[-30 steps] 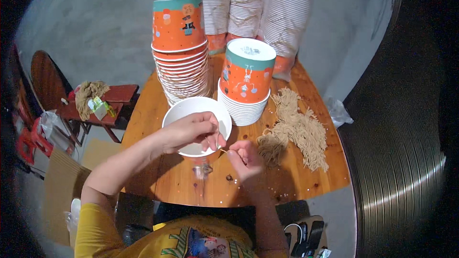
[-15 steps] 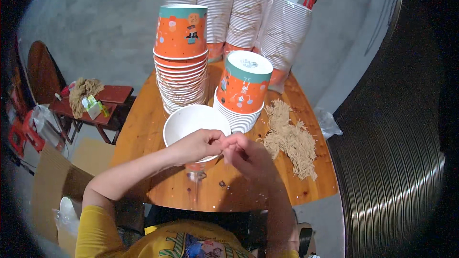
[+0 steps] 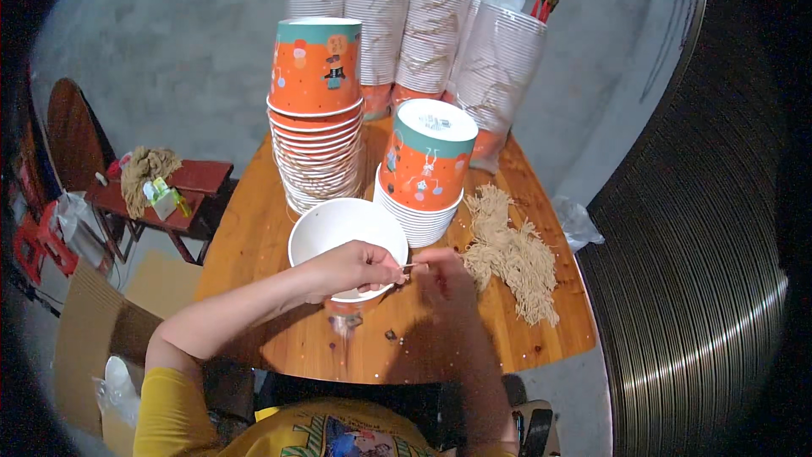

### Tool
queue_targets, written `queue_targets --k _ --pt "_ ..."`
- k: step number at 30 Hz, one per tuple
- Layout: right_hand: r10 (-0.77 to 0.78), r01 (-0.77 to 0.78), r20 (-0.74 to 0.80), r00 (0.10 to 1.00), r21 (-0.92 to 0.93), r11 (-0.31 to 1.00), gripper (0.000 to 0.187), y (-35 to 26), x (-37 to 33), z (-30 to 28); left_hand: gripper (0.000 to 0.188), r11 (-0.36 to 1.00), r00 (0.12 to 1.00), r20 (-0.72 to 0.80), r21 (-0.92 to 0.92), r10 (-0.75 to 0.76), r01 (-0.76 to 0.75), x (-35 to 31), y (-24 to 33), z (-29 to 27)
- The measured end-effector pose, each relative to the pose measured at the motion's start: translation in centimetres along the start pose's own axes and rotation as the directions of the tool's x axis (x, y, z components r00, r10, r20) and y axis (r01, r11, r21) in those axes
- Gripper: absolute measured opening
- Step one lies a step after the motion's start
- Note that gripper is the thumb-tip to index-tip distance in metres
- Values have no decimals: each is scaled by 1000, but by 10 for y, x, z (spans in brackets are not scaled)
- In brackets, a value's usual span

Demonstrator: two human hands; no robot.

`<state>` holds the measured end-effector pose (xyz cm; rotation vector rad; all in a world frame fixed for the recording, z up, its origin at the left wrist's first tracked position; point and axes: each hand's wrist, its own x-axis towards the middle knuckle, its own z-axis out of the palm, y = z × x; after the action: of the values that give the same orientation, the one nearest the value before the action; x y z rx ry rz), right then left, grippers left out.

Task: Threading thin red strings through holes in decorative paper cups.

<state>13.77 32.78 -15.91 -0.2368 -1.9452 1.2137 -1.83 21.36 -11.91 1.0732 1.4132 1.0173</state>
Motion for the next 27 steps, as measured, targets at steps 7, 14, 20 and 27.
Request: queue_targets --k 7,14,20,27 --pt "-205 233 113 972 -394 889 11 -18 -9 -4 14 991 998 56 -130 -22 30 7 3 1" --pt "-105 105 15 994 -265 959 9 -25 -25 27 15 914 964 160 -316 -214 256 9 2 -6" --pt "241 -208 -123 963 232 950 6 -14 -29 22 22 867 969 221 -456 -106 199 5 2 -13" --pt "234 -233 -14 972 71 970 7 -33 -16 9 30 923 950 -41 253 310 -291 2 2 5"
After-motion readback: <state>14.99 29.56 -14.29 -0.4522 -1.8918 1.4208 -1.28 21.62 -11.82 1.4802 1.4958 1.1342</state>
